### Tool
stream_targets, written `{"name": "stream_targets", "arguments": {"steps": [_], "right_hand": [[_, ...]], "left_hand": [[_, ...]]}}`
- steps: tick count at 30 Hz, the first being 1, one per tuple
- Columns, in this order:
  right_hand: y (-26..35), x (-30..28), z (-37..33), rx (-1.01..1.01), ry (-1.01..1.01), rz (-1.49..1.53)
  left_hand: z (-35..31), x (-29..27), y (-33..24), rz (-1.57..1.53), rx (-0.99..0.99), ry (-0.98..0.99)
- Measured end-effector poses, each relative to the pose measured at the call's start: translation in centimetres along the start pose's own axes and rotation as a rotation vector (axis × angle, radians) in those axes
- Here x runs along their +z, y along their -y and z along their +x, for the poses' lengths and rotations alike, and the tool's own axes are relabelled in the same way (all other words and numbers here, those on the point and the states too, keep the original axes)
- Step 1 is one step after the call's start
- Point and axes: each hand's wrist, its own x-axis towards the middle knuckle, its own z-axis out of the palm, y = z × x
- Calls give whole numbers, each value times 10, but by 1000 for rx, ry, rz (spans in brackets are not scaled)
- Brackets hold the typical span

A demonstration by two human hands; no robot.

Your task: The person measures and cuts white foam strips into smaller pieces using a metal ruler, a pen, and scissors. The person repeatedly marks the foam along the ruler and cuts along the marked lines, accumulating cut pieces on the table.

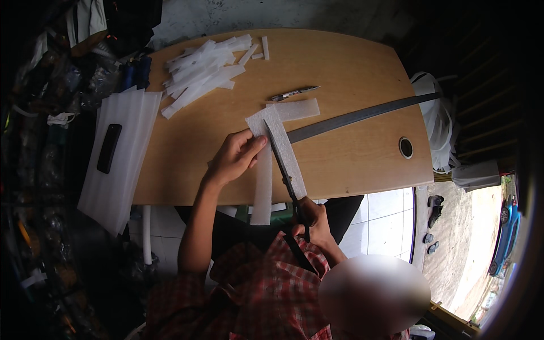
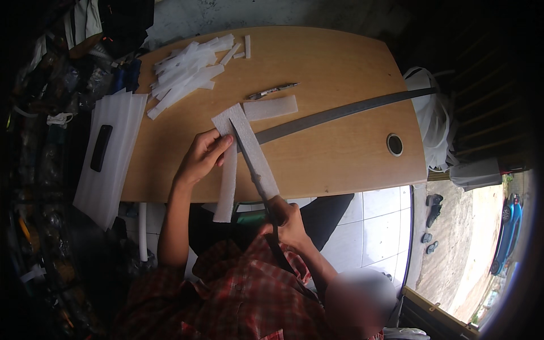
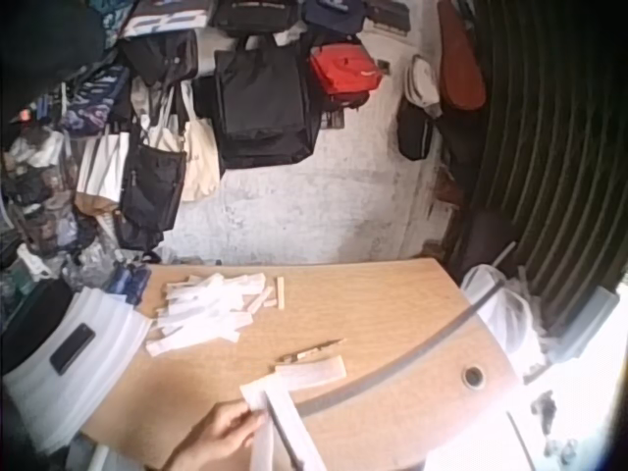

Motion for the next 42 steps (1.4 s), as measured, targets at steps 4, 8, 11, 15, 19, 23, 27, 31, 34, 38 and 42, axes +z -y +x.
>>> {"name": "stream_targets", "arguments": {"steps": [4, 8, 11, 15, 19, 23, 27, 31, 34, 38, 42], "right_hand": [[3, -9, 8, -18, 61, 80], [7, -12, 14, -11, 58, 85], [4, -14, 15, -15, 43, 46], [0, -19, 21, -95, 93, 103], [1, -20, 27, -38, 91, 83], [-3, -14, 32, -30, 19, 65], [0, -17, 30, -37, 7, 206], [1, -36, 35, -70, -71, 255], [-2, -55, 39, -86, -171, 214], [-10, -78, 41, -91, -243, 257], [-13, -78, 40, -66, -296, 245]], "left_hand": [[-1, -8, 1, 44, -46, 81], [1, -10, 5, 27, -58, 119], [1, -8, -2, 5, -52, 117], [3, -16, 1, 78, -70, 170], [4, -16, 0, 44, -84, 157], [3, -17, 4, 0, -145, 35], [0, -15, 13, 181, -75, -35], [11, -6, 10, 537, 112, 117], [25, 7, 6, 820, 247, 178], [37, 26, 6, 1057, 435, 225], [28, 30, 31, 1252, 477, 254]]}}
